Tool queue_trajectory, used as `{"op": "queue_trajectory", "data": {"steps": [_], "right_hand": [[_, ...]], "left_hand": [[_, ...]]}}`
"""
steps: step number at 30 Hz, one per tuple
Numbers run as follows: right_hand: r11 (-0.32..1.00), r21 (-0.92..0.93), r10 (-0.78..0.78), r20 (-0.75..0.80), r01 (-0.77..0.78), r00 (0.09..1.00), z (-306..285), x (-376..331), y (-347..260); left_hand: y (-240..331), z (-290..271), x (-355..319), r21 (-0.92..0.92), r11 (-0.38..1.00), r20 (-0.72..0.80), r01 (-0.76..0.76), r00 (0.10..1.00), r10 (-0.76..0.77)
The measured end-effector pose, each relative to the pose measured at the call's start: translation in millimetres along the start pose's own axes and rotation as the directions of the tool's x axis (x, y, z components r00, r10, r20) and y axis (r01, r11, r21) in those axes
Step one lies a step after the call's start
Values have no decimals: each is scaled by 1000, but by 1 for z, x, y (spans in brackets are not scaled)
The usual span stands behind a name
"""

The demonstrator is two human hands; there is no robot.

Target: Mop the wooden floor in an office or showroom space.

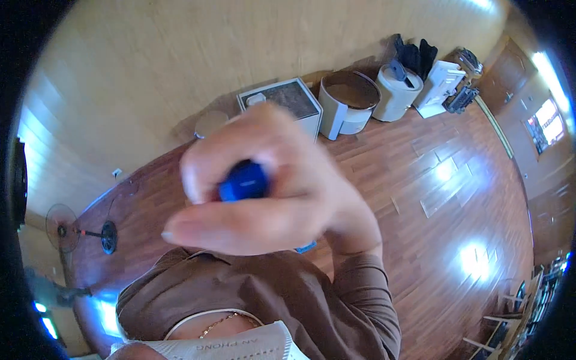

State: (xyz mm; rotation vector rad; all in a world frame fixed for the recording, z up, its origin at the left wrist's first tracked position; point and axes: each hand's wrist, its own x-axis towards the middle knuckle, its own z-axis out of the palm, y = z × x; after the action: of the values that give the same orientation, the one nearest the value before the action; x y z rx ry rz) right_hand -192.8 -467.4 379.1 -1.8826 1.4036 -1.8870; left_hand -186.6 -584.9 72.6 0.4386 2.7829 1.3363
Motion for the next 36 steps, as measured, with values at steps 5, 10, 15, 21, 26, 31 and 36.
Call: {"op": "queue_trajectory", "data": {"steps": [5, 10, 15, 21, 26, 31, 36], "right_hand": [[990, -133, 32, -60, -40, 998, 47, 9, 19], [949, -255, 177, -62, -187, 982, 73, -1, 81], [833, -377, 299, -309, -405, 903, 78, -64, 193], [547, -347, 699, -311, -762, 644, 89, -144, 298], [401, -407, 775, -327, -821, 541, 97, -147, 338], [338, -423, 760, -405, -841, 509, 92, -134, 345], [252, -395, 779, -459, -883, 428, 73, -150, 356]], "left_hand": [[-12, -45, -1, -318, 942, -9, -110, 994, 113], [-34, -109, -20, -613, 778, -48, -136, 990, 136], [-47, -179, -36, -857, 490, -107, -161, 985, 137], [40, -245, -69, -618, 480, -604, -623, 767, 218], [-1, -258, -54, -516, 552, -680, -655, 705, 202], [-17, -272, -30, -579, 445, -606, -683, 726, 324], [-43, -265, -6, -678, 360, -513, -641, 763, 393]]}}
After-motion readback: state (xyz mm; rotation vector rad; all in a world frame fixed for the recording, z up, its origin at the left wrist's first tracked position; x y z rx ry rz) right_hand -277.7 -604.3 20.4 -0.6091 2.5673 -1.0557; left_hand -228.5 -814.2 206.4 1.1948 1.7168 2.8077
